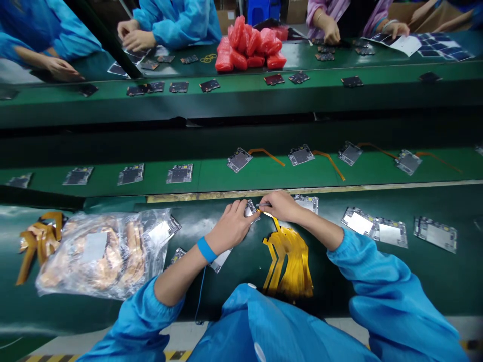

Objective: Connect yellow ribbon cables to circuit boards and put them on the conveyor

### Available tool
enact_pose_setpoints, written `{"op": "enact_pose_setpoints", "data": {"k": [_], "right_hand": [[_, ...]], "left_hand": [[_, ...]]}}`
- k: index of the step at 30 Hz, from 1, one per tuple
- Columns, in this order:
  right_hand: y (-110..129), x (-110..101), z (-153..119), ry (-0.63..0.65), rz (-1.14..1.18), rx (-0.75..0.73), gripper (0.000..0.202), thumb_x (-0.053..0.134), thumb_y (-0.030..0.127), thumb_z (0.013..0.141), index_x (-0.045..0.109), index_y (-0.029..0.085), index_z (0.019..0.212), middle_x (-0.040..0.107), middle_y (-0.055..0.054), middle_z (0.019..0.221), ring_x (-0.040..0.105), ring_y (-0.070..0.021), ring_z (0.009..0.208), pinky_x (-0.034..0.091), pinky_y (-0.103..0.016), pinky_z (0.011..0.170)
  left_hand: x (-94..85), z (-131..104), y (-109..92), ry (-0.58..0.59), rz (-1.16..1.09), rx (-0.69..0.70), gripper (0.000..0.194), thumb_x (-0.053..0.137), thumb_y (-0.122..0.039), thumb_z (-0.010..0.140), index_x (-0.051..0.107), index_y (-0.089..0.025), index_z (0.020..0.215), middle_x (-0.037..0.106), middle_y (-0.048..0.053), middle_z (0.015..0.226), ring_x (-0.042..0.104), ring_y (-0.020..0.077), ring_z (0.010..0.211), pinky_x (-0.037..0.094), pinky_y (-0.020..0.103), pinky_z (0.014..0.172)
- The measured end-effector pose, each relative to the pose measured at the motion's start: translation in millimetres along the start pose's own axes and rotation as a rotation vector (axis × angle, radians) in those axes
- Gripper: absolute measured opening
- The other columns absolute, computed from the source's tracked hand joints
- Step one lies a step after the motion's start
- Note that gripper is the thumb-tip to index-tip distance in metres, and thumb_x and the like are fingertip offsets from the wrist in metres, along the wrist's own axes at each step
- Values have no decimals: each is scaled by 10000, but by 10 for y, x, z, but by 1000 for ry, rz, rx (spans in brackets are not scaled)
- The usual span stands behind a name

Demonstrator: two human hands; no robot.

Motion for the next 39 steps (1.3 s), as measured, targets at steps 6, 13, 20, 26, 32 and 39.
{"op": "enact_pose_setpoints", "data": {"k": [6,13,20,26,32,39], "right_hand": [[80,-49,-68,-20,-19,-105,271,567,380,1039,794,246,1098,777,-51,1143,702,-226,1051,412,-271,785],[225,23,-20,-19,-36,-203,202,552,259,1040,748,232,1080,751,-45,1115,683,-200,1020,398,-269,786],[126,31,12,-41,-59,-139,114,629,252,1002,743,239,998,766,-35,1085,698,-210,1001,392,-279,763],[82,-8,-53,-93,-9,-142,140,593,259,1018,728,223,1020,751,-46,1062,680,-197,950,385,-279,759],[-164,-259,-289,-310,215,-72,212,599,373,1003,697,200,1075,716,-51,981,641,-182,865,413,-268,738],[-490,-405,-636,-480,412,-12,367,546,518,994,693,182,1018,711,-64,878,607,-182,729,466,-287,682]], "left_hand": [[10,23,-16,43,36,5,444,500,-167,991,626,-258,1407,505,212,1361,494,362,1224,469,521,982],[-14,24,-14,44,26,-2,401,518,-149,968,660,-243,1331,513,197,1334,496,347,1208,480,506,975],[-31,15,-21,28,34,9,447,502,-153,976,616,-285,1387,522,184,1326,510,339,1179,479,511,967],[-87,-37,43,0,3,-36,412,527,-166,958,604,-205,1361,509,210,1420,489,363,1263,459,517,1013],[-67,-53,154,48,-1,-89,389,616,-187,865,614,-154,1253,577,196,1273,533,355,1163,486,493,952],[-319,55,558,-103,-43,-163,439,649,-239,844,572,-132,1262,578,190,1235,551,346,1131,511,482,962]]}}
Point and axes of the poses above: each hand's wrist, its own z-axis towards the middle knuckle, its own x-axis out of the palm, y = z × x, the point moved 10 cm from there along z, towards the middle knuckle
